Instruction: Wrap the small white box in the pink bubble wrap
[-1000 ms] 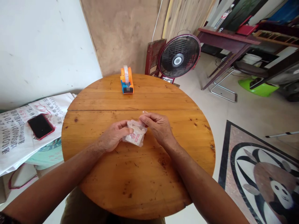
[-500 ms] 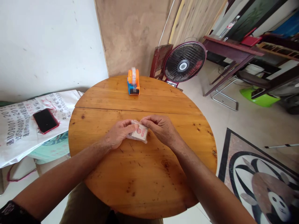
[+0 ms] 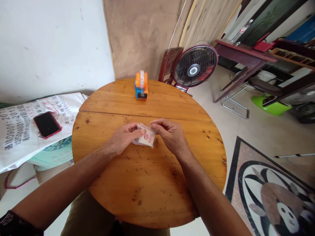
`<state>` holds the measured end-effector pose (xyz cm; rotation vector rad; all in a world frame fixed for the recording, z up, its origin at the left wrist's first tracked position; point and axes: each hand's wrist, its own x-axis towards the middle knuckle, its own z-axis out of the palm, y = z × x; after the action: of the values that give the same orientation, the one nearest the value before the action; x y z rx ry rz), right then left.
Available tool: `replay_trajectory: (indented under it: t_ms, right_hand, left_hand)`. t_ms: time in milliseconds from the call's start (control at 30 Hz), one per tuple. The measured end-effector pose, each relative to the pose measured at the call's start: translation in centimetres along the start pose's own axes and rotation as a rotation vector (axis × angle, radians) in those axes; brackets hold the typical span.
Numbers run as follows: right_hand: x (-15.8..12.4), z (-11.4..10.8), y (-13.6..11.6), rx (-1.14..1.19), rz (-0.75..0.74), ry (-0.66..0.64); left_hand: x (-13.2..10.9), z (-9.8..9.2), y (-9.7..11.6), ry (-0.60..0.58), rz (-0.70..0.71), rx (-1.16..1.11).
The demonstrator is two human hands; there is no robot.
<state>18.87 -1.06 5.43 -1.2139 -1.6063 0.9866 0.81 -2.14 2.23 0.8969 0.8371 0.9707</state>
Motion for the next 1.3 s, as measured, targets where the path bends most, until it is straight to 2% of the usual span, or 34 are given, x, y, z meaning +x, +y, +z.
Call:
replay_trajectory:
  t_ms: [200,333,467,833,1300]
  right_hand:
    - [0.6,0.1,-0.2,0.000,0.038,-0.068]
    - [0.7,0.0,-0.5,-0.058,0.003,-0.068]
    - [0.5,-0.3,-1.0,-0.146,-0.027,-0.124]
    - [-0.3,-0.5,-1.6,-0.372,-0.309,-0.164]
    - [-1.6,0.1,-0.6,-0.652,-0.442,-0.064]
  left_hand:
    - [0.2,-0.2,-0.2,0.007,-0.080,-0.091]
    - [0.1,-0.3,0.0,0.001,-0.094,-0.069]
    - [0.1,-0.3,0.3,0.031,-0.133,-0.051]
    - [0.0,0.0,0.9,0.061,-0.126,-0.012]
    - [-0.1,-0.1,0.7,0.069,-0.067,0.031]
